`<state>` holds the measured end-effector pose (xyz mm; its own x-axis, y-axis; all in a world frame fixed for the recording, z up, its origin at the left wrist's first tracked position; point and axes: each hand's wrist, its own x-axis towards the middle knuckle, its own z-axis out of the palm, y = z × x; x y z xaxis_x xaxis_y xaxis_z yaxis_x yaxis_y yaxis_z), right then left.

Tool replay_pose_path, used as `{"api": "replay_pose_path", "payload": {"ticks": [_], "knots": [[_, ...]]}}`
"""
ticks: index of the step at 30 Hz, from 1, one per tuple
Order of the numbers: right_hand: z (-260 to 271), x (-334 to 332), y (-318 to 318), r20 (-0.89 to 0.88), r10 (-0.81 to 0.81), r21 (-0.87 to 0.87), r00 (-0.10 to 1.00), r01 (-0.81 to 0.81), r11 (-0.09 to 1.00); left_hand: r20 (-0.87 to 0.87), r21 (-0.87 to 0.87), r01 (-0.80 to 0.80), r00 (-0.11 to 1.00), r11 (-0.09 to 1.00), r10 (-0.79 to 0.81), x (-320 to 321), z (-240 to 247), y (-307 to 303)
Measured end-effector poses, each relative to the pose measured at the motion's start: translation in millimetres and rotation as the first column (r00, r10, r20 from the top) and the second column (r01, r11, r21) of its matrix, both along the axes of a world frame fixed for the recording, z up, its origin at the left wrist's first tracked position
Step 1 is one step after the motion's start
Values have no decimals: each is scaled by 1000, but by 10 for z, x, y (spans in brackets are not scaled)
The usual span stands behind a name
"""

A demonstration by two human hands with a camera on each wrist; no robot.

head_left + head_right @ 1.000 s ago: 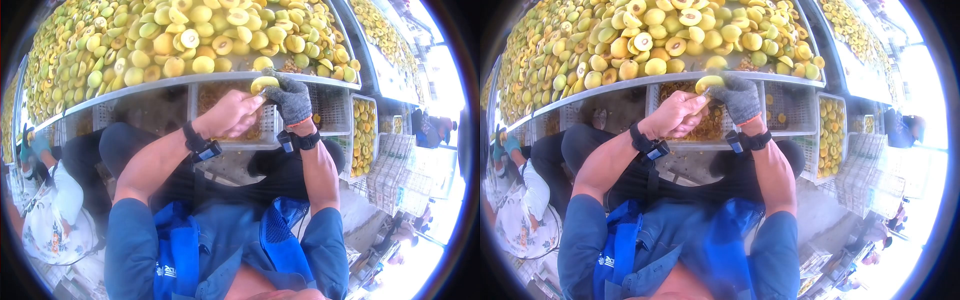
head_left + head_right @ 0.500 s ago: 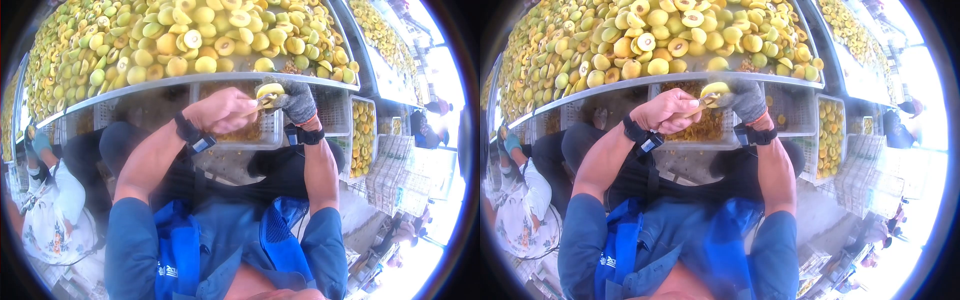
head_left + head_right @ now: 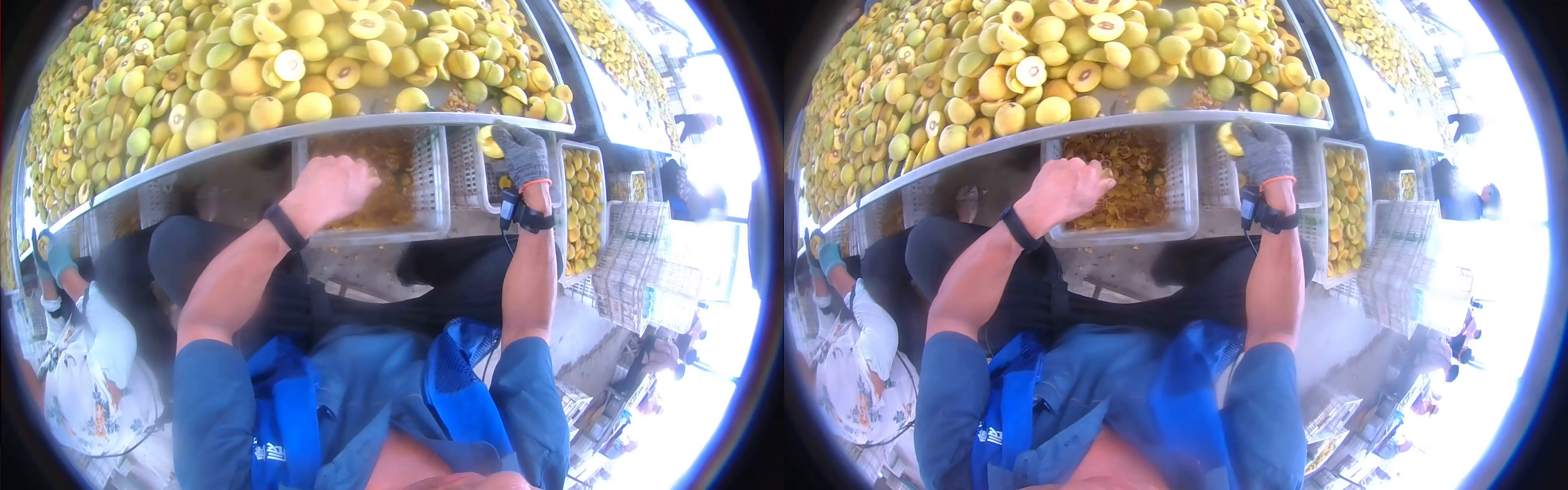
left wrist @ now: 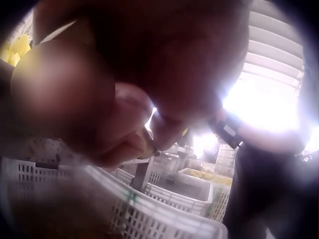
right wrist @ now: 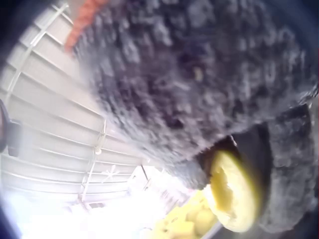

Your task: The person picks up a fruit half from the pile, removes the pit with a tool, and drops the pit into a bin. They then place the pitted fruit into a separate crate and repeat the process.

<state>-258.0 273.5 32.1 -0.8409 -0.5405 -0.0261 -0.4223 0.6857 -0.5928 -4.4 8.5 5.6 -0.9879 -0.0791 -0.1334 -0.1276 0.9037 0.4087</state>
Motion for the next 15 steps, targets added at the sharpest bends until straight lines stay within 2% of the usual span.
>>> {"api": "replay_pose_path", "payload": {"ticks": [2,5,6,9,10,12,14,15], "knots": [[64,-126,202,-197,-10,275,980,65,959,41,25,32,999,999,-33,6,29,38],[255,-38,219,-430,-271,335,861,431,838,54,28,53,997,998,-54,38,100,88],[226,-84,261,-468,-347,268,813,505,821,48,23,56,997,998,-57,39,124,102],[141,-169,260,-474,-262,61,841,328,943,67,40,70,995,997,-73,33,181,120],[166,-92,115,-408,-199,-47,891,197,979,78,45,77,994,996,-80,24,190,135],[220,56,-296,-377,-6,-63,926,-19,998,100,56,86,991,995,-91,9,193,165],[259,170,-759,-321,160,61,933,-148,987,106,73,113,987,991,-120,14,178,171],[340,283,-1034,-306,216,220,927,-152,964,108,81,124,985,989,-132,18,173,171]]}}
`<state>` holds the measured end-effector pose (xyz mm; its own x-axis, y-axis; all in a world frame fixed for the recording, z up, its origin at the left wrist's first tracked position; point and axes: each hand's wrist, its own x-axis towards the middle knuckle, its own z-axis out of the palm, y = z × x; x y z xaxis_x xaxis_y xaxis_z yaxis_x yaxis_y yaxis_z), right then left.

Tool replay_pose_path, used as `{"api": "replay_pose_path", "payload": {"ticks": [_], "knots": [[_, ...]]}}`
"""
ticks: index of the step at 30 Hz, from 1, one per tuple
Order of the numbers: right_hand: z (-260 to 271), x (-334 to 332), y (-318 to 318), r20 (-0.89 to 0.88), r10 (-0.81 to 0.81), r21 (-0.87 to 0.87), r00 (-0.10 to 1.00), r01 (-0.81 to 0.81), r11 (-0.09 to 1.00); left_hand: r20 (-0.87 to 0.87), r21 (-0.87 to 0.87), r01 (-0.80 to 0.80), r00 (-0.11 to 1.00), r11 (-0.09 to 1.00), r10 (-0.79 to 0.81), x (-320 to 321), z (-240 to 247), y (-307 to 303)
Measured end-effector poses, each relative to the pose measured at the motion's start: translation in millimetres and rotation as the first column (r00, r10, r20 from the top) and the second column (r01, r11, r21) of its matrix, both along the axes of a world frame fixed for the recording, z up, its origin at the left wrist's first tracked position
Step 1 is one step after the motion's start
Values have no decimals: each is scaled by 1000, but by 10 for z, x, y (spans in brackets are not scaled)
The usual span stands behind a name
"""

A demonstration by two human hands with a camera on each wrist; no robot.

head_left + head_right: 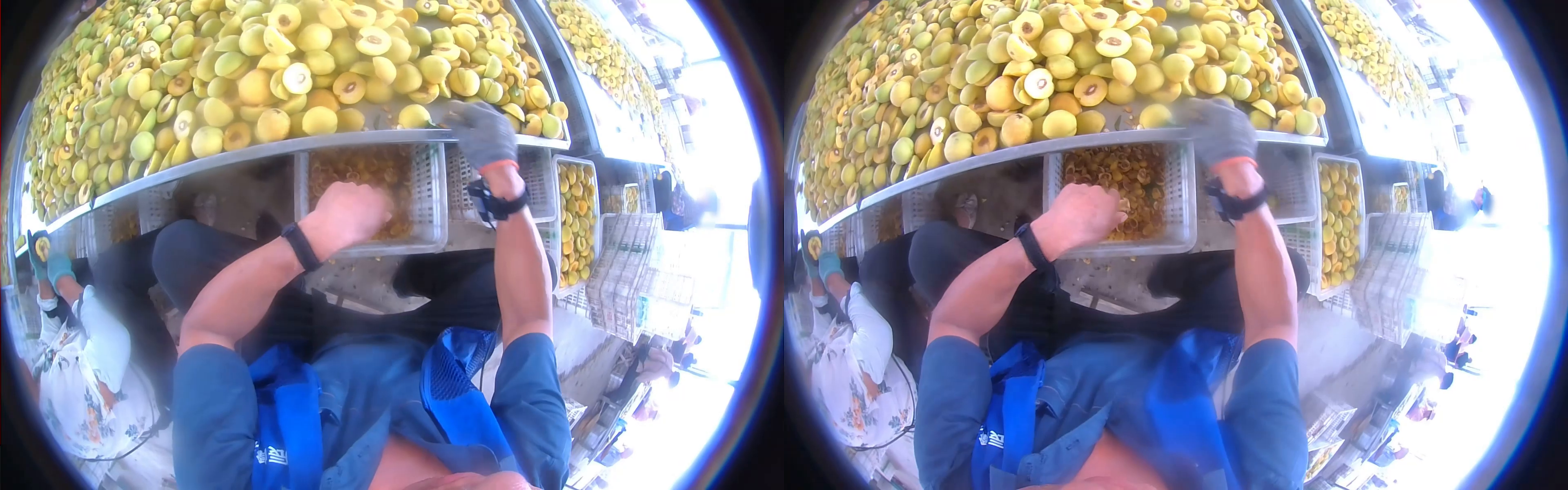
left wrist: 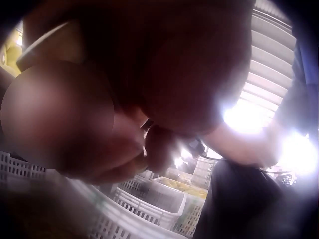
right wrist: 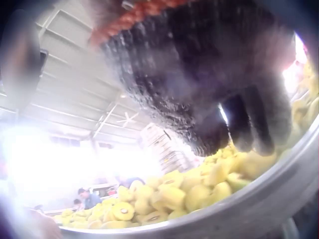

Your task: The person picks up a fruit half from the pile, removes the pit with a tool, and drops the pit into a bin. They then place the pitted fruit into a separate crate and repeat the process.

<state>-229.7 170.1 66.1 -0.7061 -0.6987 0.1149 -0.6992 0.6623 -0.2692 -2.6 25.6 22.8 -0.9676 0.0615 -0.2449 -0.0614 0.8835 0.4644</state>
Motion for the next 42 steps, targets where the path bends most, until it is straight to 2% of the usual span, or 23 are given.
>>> {"api": "replay_pose_path", "payload": {"ticks": [2,4,9,12,13,14,16,18,20,21,22,23,25,27,29,31,32,33,34,35,37,40,42], "knots": [[9,119,-467,-3,-27,283,1000,27,959,12,22,-8,1000,1000,8,10,5,3],[-117,107,-828,11,-99,512,995,80,855,1,19,-12,1000,1000,12,34,-11,-8],[-66,140,-962,40,-128,481,991,93,872,-53,-9,-18,998,1000,17,155,-52,-126],[34,143,-736,130,-102,212,986,73,975,-156,69,-84,983,994,93,208,-27,-215],[38,117,-601,240,-92,64,966,79,995,-163,109,-143,974,984,159,209,18,-223],[-17,71,-475,411,-6,-177,912,86,981,-168,149,-197,961,969,221,207,79,-224],[-36,96,-289,626,272,-591,731,217,777,-190,297,-249,931,922,313,173,117,-226],[158,237,-146,746,518,-663,419,390,639,-217,496,-230,901,837,376,158,120,-249],[220,334,-65,662,739,-679,126,518,520,-131,694,-237,887,680,443,130,200,-245],[177,371,-53,649,760,-585,33,661,470,-78,775,-243,879,583,470,126,225,-241],[104,379,-62,695,619,-718,366,393,574,-76,784,-255,865,566,496,117,223,-231],[18,383,-77,571,469,-702,673,105,704,-74,793,-268,849,547,523,102,219,-218],[96,598,-167,289,317,-558,904,-110,822,-81,811,-281,815,513,574,79,216,-188],[-4,647,-181,359,347,-597,866,-73,799,-104,830,-277,776,484,622,51,220,-156],[-19,679,-135,-31,342,-380,939,-328,865,-104,807,-296,780,511,617,35,224,-141],[-125,675,-131,-166,396,-385,903,-429,817,-136,783,-293,780,548,611,24,204,-113],[-169,719,-120,144,445,-530,884,-311,789,-167,770,-282,777,573,607,17,181,-93],[-201,770,-118,441,489,-668,753,-89,739,-200,755,-270,773,597,602,8,161,-77],[-220,826,-123,635,509,-708,582,174,684,-191,754,-280,772,594,606,2,143,-62],[-199,837,-131,608,503,-707,615,131,695,-184,752,-288,771,592,609,-5,131,-45],[-66,903,-166,703,482,-670,522,259,696,-195,759,-284,760,586,620,-10,137,-22],[-34,896,-161,300,442,-639,845,-166,751,-278,768,-228,724,599,632,8,140,-4],[-39,896,-160,304,438,-629,846,-167,759,-369,751,-170,694,638,619,12,81,-4]]}}
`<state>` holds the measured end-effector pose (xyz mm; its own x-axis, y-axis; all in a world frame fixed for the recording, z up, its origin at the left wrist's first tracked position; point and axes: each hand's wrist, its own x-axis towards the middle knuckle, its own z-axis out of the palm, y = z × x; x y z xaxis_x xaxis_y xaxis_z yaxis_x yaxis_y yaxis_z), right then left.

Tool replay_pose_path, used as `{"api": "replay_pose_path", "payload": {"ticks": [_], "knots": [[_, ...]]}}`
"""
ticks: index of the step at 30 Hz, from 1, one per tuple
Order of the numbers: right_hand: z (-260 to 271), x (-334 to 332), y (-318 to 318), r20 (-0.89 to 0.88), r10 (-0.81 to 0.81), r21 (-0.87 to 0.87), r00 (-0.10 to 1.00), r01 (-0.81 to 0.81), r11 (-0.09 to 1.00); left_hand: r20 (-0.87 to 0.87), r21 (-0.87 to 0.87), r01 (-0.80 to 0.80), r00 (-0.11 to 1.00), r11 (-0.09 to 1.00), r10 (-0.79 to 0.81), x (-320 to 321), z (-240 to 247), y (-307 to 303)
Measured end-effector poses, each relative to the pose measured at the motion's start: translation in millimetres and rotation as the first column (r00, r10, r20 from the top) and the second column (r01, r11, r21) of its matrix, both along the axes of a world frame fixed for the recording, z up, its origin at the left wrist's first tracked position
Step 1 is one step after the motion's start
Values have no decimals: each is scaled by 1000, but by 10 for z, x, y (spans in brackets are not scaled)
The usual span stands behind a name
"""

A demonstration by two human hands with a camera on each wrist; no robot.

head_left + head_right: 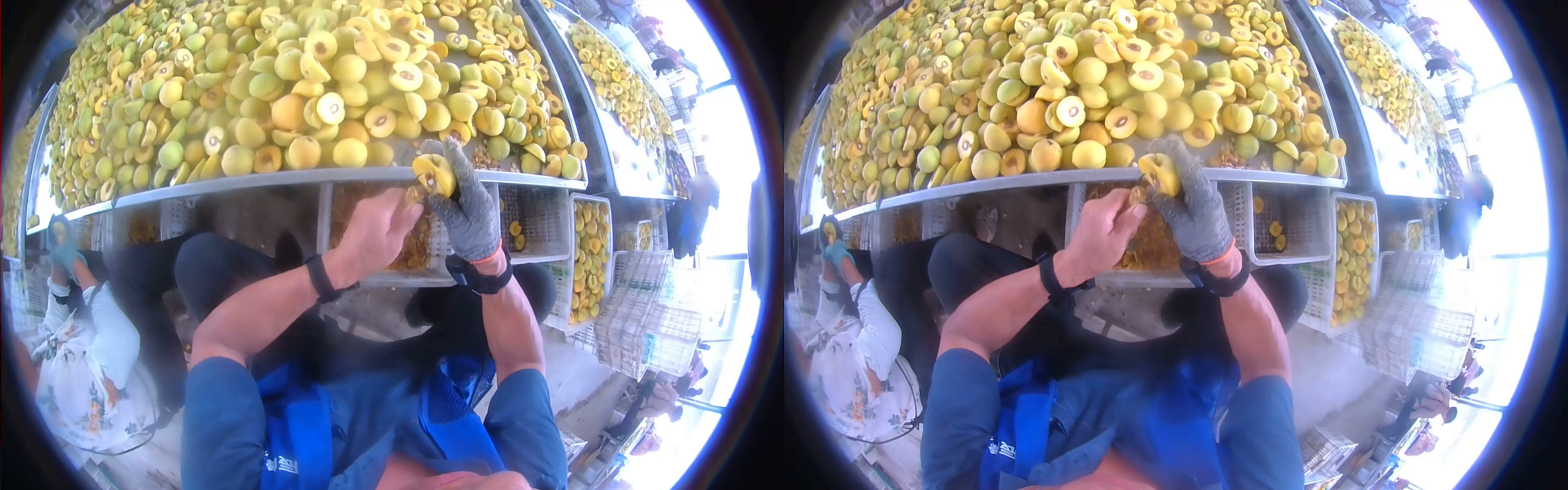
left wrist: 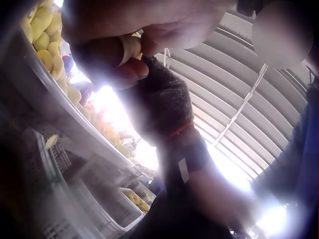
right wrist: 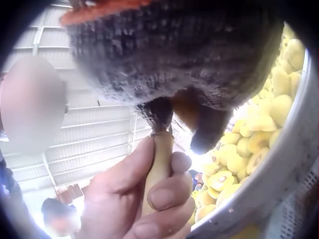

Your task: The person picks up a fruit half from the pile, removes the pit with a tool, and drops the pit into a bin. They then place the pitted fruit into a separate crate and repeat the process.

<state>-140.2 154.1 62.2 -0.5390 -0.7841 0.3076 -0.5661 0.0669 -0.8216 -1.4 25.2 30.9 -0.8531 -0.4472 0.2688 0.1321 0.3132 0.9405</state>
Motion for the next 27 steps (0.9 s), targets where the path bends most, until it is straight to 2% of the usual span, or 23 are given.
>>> {"api": "replay_pose_path", "payload": {"ticks": [3,6,9,11,13,15,18,27], "knots": [[70,-16,13,-124,51,-3,991,-52,999,-107,-21,1,994,1000,-3,-5,-20,5],[73,16,51,29,50,11,998,-50,999,-98,-1,34,995,999,-34,-6,-72,4],[120,90,34,-15,10,40,1000,-10,999,-96,188,76,994,979,-58,-7,-57,89],[94,106,31,60,-12,4,998,11,1000,-110,137,59,993,989,-43,-25,-7,92],[57,140,13,103,-46,-23,994,48,999,-101,158,56,994,986,-40,-9,0,96],[20,171,6,107,-100,-37,989,104,994,-76,255,71,996,964,-53,-5,-26,130],[-66,195,-5,161,-99,-118,982,119,986,-84,273,68,995,960,-47,-11,-12,127],[171,166,-14,-179,-90,-22,980,88,996,-106,145,5,994,989,11,-35,3,119]]}}
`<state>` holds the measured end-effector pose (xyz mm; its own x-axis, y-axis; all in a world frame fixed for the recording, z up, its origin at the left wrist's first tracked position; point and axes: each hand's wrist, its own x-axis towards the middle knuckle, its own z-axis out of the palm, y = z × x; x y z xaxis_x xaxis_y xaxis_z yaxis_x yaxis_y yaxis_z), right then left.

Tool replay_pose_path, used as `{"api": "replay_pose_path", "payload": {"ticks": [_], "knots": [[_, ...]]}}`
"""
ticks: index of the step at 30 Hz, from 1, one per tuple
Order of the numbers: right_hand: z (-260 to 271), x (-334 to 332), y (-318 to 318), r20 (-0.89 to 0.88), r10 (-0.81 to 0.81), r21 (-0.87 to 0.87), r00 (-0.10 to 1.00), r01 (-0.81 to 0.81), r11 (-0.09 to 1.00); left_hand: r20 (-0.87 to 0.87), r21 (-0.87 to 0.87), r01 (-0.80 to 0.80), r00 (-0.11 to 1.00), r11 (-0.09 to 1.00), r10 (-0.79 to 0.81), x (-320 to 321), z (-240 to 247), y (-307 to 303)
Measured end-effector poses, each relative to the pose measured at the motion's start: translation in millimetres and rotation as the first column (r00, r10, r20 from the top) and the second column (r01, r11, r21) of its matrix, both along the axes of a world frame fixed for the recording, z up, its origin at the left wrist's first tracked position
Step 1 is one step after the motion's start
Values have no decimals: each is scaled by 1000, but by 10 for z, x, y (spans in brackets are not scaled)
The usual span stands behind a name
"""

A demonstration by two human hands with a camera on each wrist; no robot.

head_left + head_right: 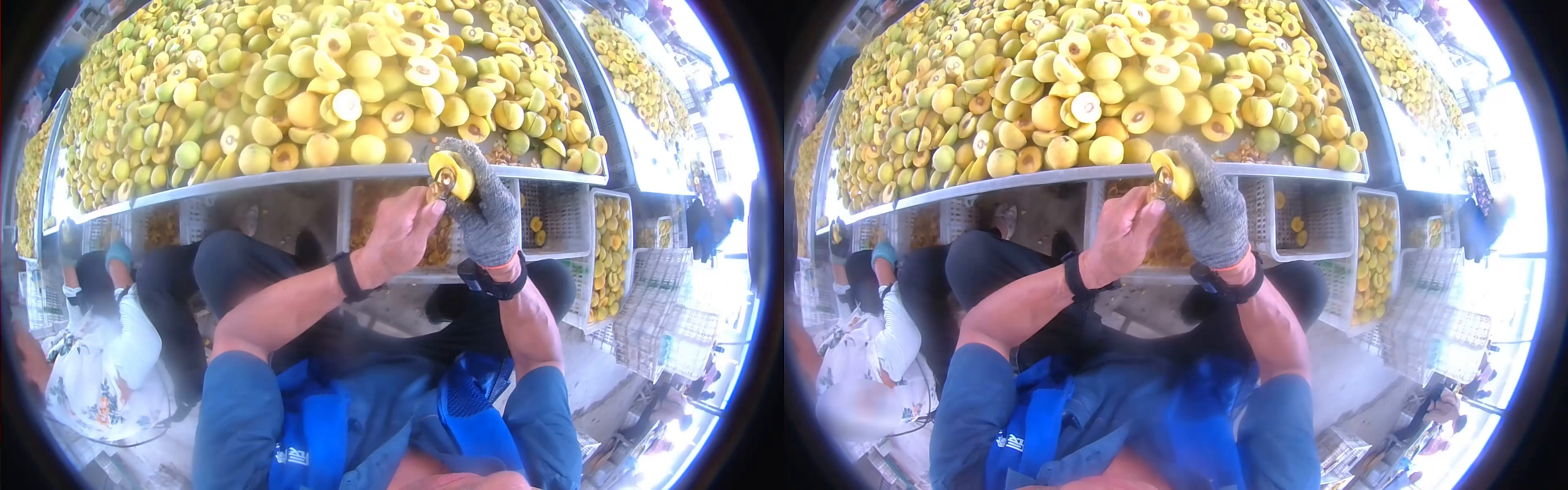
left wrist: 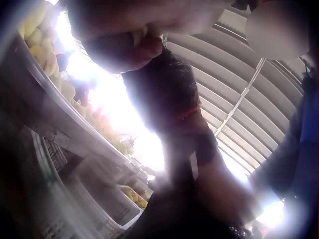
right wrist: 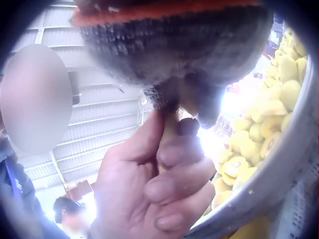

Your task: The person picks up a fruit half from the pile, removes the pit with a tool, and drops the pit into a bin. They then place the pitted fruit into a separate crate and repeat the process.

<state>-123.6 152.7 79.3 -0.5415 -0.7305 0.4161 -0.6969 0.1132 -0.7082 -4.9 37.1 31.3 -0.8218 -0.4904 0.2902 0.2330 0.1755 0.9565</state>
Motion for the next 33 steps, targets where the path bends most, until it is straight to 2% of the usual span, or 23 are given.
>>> {"api": "replay_pose_path", "payload": {"ticks": [3,4,8,11,15,18,19,21,24,26,27,28,30,33], "knots": [[-106,-82,22,72,42,-12,997,-41,999,108,149,41,993,988,-57,7,53,21],[-118,-95,38,30,33,-9,999,-33,999,134,125,58,988,990,-75,24,74,3],[46,-258,140,226,153,52,962,-168,984,218,44,157,962,987,-163,17,81,-126],[-4,-427,264,198,149,166,969,-183,969,296,56,235,924,970,-241,51,197,-159],[-32,-436,251,125,224,53,966,-232,971,284,129,237,922,963,-265,51,108,36],[-47,-355,201,161,162,20,974,-168,986,321,330,181,902,926,-291,41,301,127],[-59,-334,194,160,138,9,977,-141,990,310,348,155,912,925,-269,29,271,167],[-33,-288,195,67,138,36,988,-141,989,288,379,102,931,920,-223,-11,203,208],[-66,-246,189,-39,114,48,993,-112,993,274,486,134,915,864,-297,-44,215,136],[-93,-275,225,-90,113,61,989,-108,992,311,93,172,930,981,-193,-68,128,62],[-105,-319,250,-106,130,78,986,-122,989,315,-110,183,939,977,-141,-58,73,52],[-113,-361,270,-120,147,94,982,-136,986,324,-151,191,937,970,-134,-46,36,58],[-80,-447,292,-25,195,150,981,-189,970,329,-239,207,936,949,-121,-64,-5,62],[-96,-514,319,133,250,137,959,-268,954,303,-251,194,946,948,-114,-68,-2,116]]}}
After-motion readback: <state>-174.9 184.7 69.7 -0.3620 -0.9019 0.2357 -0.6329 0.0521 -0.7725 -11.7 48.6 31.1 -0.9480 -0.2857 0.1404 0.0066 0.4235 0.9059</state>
